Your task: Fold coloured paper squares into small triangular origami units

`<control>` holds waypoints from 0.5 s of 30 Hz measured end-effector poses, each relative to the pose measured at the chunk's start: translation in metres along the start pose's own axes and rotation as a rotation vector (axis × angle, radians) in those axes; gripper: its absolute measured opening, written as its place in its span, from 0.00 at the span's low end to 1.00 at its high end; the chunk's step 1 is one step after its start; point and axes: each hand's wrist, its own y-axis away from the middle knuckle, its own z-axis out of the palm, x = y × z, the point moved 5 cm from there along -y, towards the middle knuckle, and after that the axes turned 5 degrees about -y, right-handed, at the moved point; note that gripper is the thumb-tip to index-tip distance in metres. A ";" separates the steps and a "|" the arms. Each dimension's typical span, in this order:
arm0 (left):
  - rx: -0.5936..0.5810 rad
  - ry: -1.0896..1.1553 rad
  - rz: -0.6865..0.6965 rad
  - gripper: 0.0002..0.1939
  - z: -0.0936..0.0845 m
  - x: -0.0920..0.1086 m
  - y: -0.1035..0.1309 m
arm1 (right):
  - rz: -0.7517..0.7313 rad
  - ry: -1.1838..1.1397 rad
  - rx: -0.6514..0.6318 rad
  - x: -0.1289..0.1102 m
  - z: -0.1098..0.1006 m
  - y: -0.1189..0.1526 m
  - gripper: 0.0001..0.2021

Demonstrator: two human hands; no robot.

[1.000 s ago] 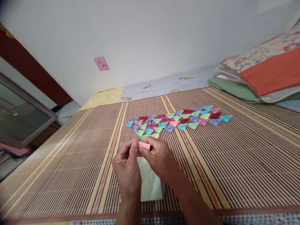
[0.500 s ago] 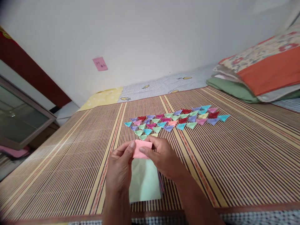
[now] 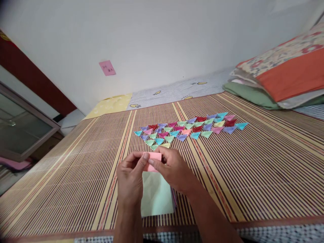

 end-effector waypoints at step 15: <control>0.151 0.223 -0.051 0.13 -0.002 -0.009 -0.002 | 0.093 -0.090 -0.031 0.004 0.015 0.001 0.09</control>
